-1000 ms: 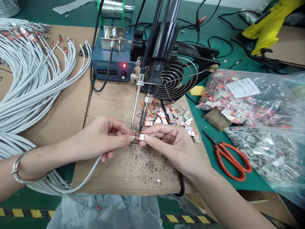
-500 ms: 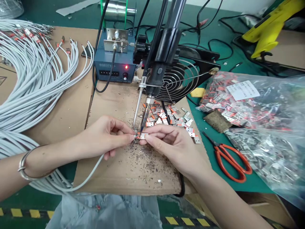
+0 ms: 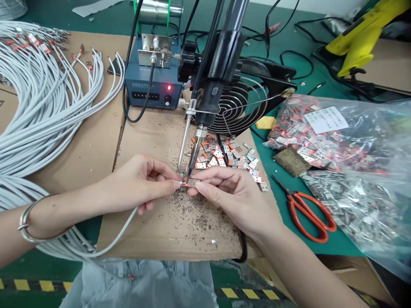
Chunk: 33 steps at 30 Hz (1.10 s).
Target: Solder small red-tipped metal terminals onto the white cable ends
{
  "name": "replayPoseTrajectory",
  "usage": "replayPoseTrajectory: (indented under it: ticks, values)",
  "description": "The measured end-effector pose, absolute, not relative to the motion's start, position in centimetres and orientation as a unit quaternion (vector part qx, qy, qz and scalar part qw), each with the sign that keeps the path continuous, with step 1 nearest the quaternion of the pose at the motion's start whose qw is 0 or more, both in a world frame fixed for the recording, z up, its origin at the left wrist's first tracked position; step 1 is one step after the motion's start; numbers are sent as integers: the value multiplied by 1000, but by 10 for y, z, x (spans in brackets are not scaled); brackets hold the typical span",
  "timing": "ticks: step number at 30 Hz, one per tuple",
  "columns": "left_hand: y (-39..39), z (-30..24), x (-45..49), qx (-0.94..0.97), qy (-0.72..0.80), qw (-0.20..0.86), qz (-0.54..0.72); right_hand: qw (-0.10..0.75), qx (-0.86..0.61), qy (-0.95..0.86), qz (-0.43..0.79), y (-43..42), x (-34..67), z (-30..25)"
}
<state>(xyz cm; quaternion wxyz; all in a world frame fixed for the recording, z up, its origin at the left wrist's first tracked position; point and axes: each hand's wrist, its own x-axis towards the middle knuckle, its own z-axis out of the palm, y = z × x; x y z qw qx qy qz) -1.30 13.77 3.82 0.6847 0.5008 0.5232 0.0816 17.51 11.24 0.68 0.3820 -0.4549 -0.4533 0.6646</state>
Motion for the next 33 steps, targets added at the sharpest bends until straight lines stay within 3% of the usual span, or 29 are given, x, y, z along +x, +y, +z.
replayPoseTrajectory:
  ticks: [33]
  values:
    - [135,39,-10,531,555,633,95,345,-494,-473,643,114,174,9]
